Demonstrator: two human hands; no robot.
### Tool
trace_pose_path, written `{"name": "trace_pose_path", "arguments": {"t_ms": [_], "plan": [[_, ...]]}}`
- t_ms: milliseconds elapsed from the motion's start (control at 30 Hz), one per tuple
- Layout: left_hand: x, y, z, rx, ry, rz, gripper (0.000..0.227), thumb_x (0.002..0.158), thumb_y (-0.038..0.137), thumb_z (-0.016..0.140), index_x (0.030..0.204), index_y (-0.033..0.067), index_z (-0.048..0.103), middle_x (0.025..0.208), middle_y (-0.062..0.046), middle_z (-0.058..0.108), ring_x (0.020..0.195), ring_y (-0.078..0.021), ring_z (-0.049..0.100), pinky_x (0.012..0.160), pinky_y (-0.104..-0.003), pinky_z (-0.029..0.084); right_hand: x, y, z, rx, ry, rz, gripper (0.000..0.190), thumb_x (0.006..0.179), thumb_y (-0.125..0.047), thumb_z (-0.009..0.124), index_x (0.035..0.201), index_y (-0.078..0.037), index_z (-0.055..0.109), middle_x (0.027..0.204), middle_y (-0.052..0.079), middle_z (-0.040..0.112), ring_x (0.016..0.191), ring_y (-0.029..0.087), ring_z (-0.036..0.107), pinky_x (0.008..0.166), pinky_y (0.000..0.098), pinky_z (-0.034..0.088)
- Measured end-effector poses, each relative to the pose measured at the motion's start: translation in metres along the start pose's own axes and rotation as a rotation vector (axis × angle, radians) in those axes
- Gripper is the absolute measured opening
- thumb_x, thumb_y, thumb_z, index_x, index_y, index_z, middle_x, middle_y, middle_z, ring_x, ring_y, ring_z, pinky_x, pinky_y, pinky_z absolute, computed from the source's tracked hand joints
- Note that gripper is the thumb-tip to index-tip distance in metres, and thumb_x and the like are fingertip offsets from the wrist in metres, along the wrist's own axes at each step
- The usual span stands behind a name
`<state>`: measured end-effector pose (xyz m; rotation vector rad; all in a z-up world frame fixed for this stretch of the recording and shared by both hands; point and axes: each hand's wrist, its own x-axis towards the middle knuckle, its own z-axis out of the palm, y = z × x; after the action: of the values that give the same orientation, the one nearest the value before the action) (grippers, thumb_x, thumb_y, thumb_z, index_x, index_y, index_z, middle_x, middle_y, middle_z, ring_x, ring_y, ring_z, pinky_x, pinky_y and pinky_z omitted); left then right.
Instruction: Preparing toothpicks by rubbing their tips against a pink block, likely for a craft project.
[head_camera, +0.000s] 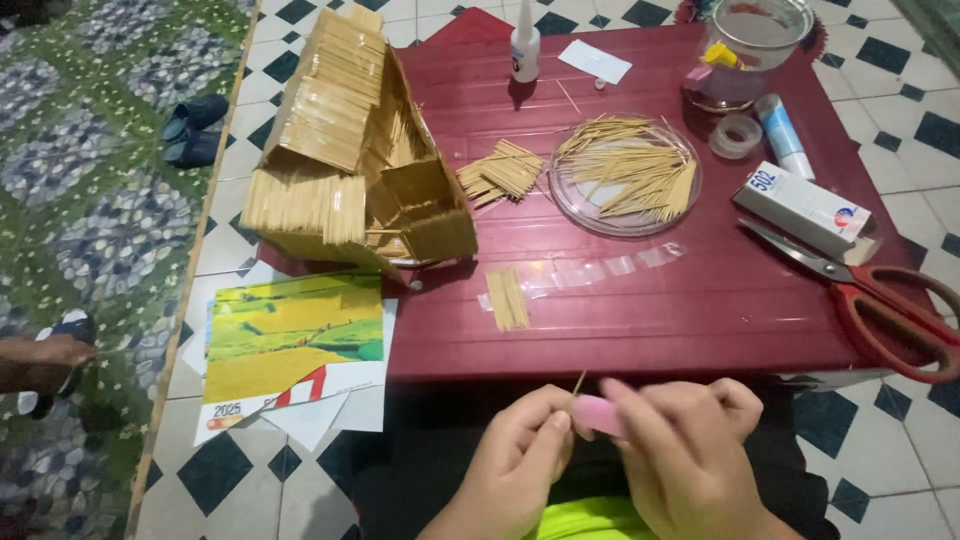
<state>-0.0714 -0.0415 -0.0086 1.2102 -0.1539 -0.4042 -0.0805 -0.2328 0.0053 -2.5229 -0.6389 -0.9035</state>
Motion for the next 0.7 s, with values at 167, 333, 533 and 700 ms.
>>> {"name": "trace_pose_path", "arguments": {"t_ms": [167,333,533,700], "plan": [[0.001,-0.003,-0.001,0.008,0.011,-0.041,0.024,0.112,0.016,0.046,0.098,0.0039,0.062,0.054,0.003,0.034,0.047,-0.0050,0.030,0.048,-0.023,0.020,-0.005,0.006,0.008,0.013,-0.083,0.175,0.033,0.100,-0.016,0.056,0.131,-0.014,0.066,0.112,0.000,0.067,0.096,0.020,0.062,0.098,0.0410,0.032],[-0.002,0.001,-0.003,-0.122,-0.024,-0.023,0.019,0.112,0.015,0.045,0.103,0.0042,0.058,0.057,0.004,0.031,0.047,-0.0043,0.027,0.048,-0.023,0.017,0.009,-0.003,0.010,-0.159,-0.122,0.034,0.040,0.099,-0.024,0.062,0.139,-0.026,0.066,0.103,-0.008,0.065,0.094,0.016,0.063,0.090,0.0415,0.026],[0.000,0.002,-0.002,-0.047,0.002,-0.092,0.020,0.112,0.012,0.048,0.099,0.0042,0.062,0.064,0.002,0.037,0.052,-0.0048,0.033,0.051,-0.023,0.022,-0.002,0.002,0.009,-0.076,-0.067,-0.003,0.038,0.099,-0.020,0.061,0.136,-0.010,0.068,0.103,-0.001,0.066,0.091,0.016,0.062,0.089,0.0394,0.031],[0.002,0.001,-0.004,0.023,0.010,-0.044,0.025,0.112,0.016,0.046,0.097,0.0030,0.061,0.055,0.002,0.035,0.048,-0.0064,0.029,0.048,-0.025,0.020,-0.013,-0.002,0.010,0.022,0.036,0.142,0.047,0.107,-0.030,0.041,0.138,0.000,0.061,0.120,0.005,0.074,0.093,0.022,0.060,0.099,0.0451,0.040]]}}
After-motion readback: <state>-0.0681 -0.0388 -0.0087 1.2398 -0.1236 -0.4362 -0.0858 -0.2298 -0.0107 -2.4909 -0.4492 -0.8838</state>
